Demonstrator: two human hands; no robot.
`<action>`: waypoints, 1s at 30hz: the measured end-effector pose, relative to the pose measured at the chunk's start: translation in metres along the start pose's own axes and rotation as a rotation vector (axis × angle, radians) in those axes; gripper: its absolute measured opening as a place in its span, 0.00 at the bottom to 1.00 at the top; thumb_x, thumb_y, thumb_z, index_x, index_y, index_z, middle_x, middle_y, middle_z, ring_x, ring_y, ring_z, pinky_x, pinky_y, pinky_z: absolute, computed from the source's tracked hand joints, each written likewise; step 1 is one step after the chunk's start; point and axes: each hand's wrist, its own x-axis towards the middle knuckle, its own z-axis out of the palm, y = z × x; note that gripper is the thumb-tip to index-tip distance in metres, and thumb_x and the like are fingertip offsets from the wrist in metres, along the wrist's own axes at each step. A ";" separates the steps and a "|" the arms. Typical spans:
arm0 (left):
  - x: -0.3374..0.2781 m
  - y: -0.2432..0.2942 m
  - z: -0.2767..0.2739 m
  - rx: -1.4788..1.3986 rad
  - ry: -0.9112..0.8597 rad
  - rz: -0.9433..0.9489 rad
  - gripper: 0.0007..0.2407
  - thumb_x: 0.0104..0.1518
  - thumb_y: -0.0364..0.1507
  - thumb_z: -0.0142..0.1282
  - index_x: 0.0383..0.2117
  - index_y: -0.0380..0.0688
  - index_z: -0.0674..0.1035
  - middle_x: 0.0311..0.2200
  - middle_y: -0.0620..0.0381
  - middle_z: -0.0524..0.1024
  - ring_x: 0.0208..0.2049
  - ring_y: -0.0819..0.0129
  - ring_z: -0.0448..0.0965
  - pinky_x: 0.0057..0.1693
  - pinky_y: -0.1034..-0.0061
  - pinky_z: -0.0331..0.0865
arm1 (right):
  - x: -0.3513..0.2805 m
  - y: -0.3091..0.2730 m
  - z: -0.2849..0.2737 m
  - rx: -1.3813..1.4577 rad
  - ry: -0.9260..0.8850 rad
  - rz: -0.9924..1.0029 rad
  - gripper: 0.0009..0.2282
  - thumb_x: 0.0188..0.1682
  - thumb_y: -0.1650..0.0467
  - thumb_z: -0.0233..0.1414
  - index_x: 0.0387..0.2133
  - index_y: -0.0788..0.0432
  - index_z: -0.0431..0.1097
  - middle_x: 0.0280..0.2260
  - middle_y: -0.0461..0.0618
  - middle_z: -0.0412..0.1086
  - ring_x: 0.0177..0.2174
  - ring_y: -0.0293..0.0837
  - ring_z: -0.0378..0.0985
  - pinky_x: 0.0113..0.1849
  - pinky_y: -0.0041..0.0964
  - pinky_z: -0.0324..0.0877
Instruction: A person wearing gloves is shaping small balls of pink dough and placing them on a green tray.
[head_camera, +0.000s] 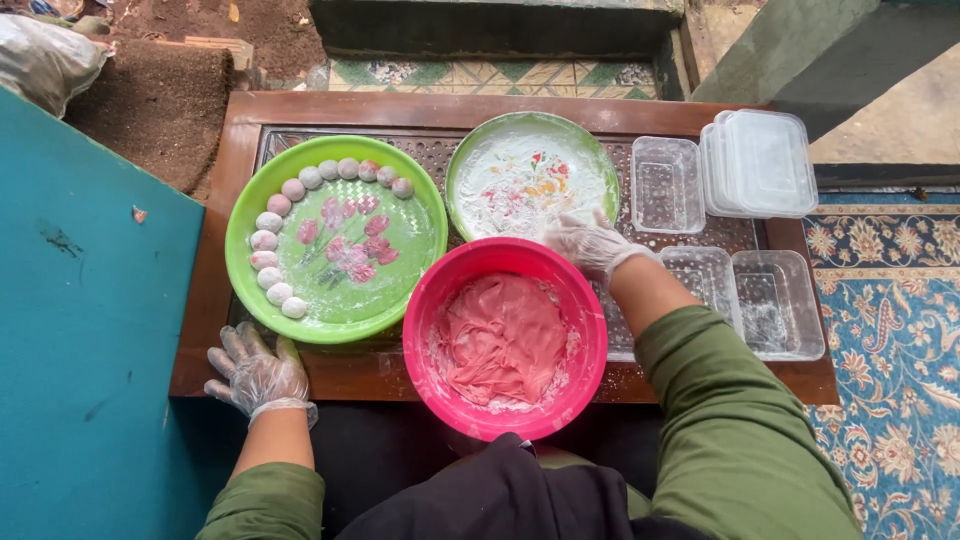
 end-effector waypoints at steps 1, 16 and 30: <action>0.001 0.000 0.001 -0.003 0.001 0.001 0.28 0.64 0.47 0.33 0.71 0.58 0.56 0.76 0.58 0.44 0.75 0.49 0.38 0.70 0.34 0.36 | -0.004 0.004 0.007 0.029 0.099 0.009 0.23 0.55 0.50 0.39 0.63 0.35 0.54 0.62 0.38 0.50 0.61 0.46 0.48 0.60 0.65 0.40; -0.002 -0.002 0.004 -0.020 0.044 0.027 0.28 0.64 0.46 0.35 0.71 0.55 0.59 0.75 0.56 0.47 0.75 0.48 0.38 0.69 0.34 0.37 | -0.006 0.049 0.007 0.150 0.364 0.286 0.13 0.51 0.49 0.45 0.37 0.31 0.74 0.41 0.32 0.76 0.47 0.39 0.77 0.48 0.40 0.69; -0.014 0.015 -0.032 -0.061 -0.051 -0.068 0.28 0.61 0.46 0.40 0.70 0.59 0.58 0.75 0.62 0.44 0.75 0.52 0.38 0.71 0.38 0.38 | 0.010 -0.013 -0.078 0.169 -0.017 0.250 0.18 0.51 0.53 0.44 0.42 0.44 0.77 0.46 0.49 0.80 0.53 0.51 0.78 0.55 0.52 0.64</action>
